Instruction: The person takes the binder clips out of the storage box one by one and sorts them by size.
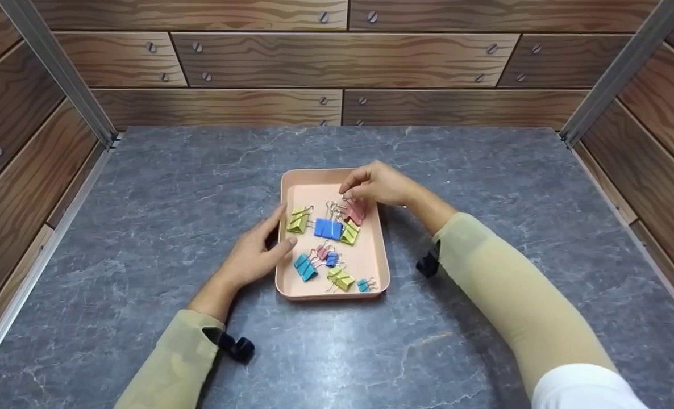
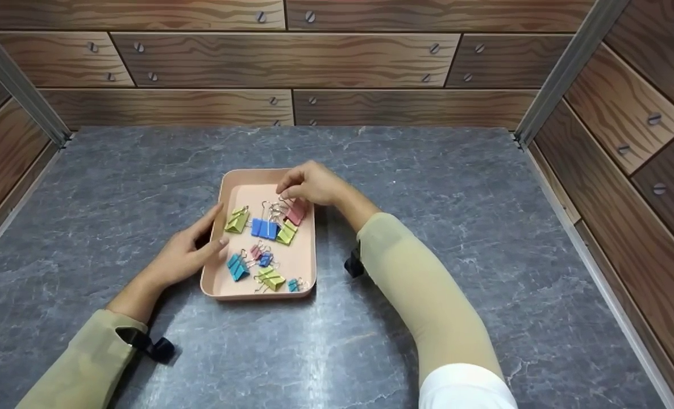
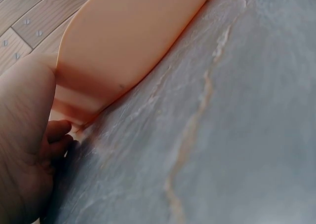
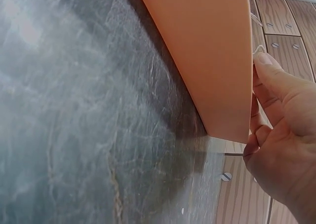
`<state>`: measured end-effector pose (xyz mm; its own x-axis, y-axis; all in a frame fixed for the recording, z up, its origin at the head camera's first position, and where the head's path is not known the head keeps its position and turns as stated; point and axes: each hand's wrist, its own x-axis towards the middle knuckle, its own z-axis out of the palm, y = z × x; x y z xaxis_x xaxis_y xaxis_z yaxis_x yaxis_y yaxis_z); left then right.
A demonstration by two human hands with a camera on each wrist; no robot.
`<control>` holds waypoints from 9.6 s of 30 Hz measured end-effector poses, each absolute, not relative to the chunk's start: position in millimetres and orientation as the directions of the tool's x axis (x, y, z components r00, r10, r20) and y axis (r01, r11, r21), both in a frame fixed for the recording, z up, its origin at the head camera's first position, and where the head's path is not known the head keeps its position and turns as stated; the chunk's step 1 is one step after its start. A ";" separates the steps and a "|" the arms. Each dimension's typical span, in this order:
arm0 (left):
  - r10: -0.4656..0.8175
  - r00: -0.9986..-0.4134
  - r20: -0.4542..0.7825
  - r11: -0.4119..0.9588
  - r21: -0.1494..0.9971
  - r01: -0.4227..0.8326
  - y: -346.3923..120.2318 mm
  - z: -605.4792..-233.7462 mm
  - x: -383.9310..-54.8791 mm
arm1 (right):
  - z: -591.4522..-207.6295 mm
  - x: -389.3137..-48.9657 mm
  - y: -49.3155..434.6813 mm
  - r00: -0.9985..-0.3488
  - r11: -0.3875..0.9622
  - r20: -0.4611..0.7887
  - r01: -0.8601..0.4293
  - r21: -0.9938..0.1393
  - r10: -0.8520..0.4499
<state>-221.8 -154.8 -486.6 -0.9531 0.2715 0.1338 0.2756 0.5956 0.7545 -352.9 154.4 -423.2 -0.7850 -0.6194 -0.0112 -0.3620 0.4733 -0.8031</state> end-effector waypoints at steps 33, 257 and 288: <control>0.271 -0.955 0.116 0.591 0.763 0.261 -154.7 -485.8 -220.7 | -387.4 -355.0 218.5 -0.957 0.286 0.205 -0.258 -0.923 -0.203; 0.266 -0.956 0.128 0.601 0.753 0.268 -153.8 -486.7 -221.4 | -432.5 -297.7 130.3 -0.924 0.195 0.186 -0.261 -0.945 -0.335; 0.262 -0.955 0.138 0.598 0.753 0.273 -155.2 -487.6 -221.7 | -382.4 -310.1 184.1 -0.946 0.138 0.298 -0.315 -0.939 -0.129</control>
<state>-221.7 -155.2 -487.6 -0.9552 0.2617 0.1382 0.2730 0.5985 0.7532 -310.1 184.1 -382.4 -0.9457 -0.1295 0.2983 -0.3150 0.1378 -0.9390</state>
